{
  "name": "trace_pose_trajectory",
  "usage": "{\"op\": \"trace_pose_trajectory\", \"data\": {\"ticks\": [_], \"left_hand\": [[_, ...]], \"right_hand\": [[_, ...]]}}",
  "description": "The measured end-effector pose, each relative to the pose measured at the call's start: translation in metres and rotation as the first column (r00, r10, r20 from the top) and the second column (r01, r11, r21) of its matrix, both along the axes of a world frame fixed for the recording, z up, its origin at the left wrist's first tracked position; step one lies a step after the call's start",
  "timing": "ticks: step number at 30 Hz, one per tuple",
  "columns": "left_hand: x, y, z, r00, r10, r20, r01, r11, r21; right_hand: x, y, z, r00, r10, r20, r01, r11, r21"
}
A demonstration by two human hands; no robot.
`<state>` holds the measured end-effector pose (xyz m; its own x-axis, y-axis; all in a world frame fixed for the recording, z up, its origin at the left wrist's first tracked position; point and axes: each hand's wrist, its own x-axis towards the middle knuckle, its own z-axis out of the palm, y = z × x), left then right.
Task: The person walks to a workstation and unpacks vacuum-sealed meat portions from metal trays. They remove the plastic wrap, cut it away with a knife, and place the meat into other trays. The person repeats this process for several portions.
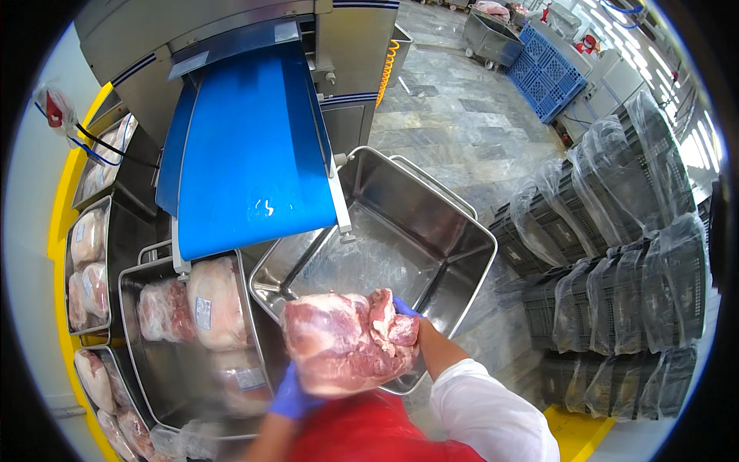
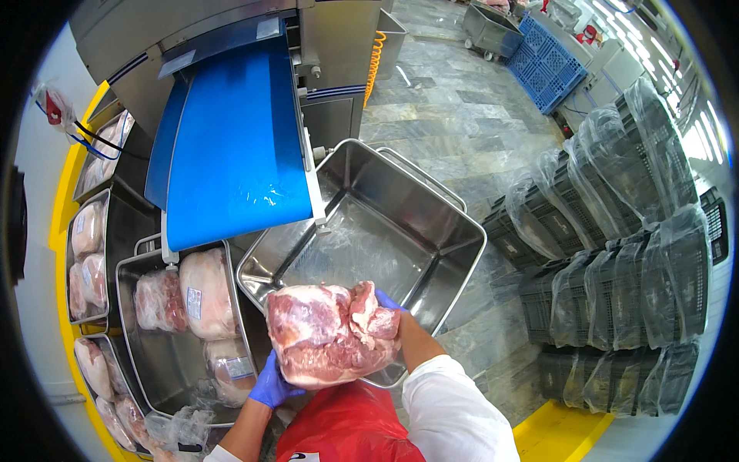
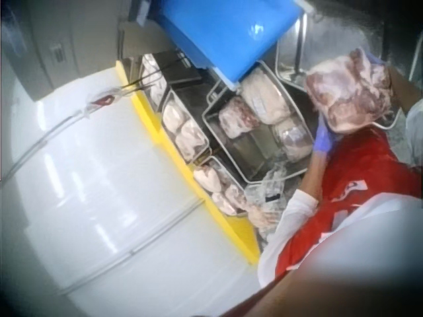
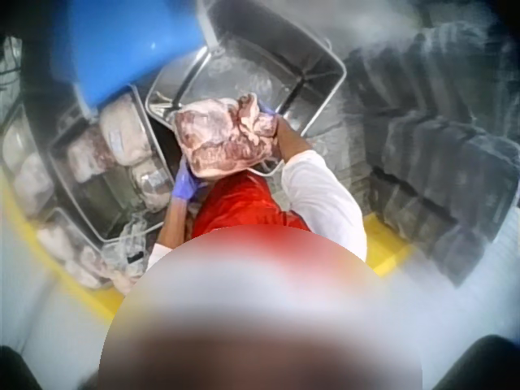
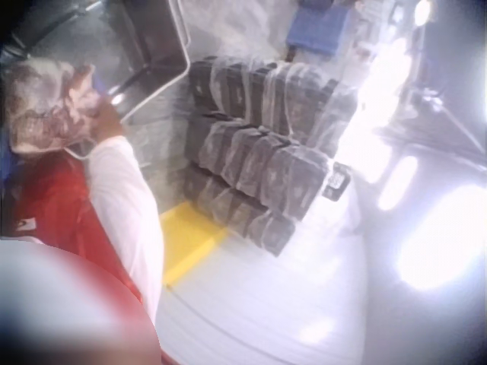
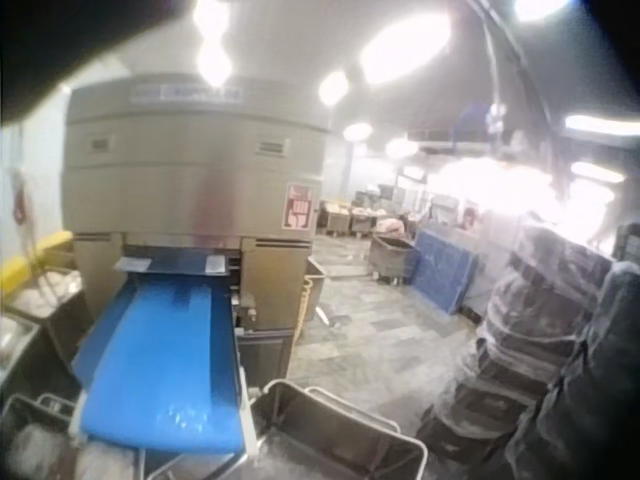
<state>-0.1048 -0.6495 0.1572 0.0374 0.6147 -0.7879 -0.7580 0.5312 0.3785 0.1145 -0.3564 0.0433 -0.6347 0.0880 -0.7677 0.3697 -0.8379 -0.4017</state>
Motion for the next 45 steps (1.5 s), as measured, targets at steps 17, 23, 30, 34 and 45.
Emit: {"op": "trace_pose_trajectory", "data": {"ticks": [17,23,30,34,45], "left_hand": [[-0.011,-0.147,0.054,0.938,0.137,-0.317,-0.248,0.907,-0.340],[0.036,-0.294,0.085,0.840,0.148,-0.522,-0.423,0.780,-0.460],[0.174,-0.511,0.042,0.706,0.057,-0.706,-0.593,0.594,-0.544],[0.306,-0.613,-0.010,0.758,-0.274,-0.592,-0.444,0.447,-0.776],[0.236,-0.637,-0.038,0.411,-0.144,-0.900,-0.859,0.271,-0.435]], "right_hand": [[0.003,-0.170,-0.022,0.827,0.549,0.126,-0.549,0.738,0.392],[-0.016,-0.193,-0.010,0.676,0.718,0.165,-0.727,0.614,0.307],[0.022,-0.220,-0.093,0.166,0.795,0.583,-0.851,-0.183,0.492],[0.003,-0.224,-0.065,0.007,0.798,0.603,-0.831,-0.331,0.447],[-0.056,-0.264,0.018,-0.478,0.383,0.790,-0.575,-0.817,0.048]]}}
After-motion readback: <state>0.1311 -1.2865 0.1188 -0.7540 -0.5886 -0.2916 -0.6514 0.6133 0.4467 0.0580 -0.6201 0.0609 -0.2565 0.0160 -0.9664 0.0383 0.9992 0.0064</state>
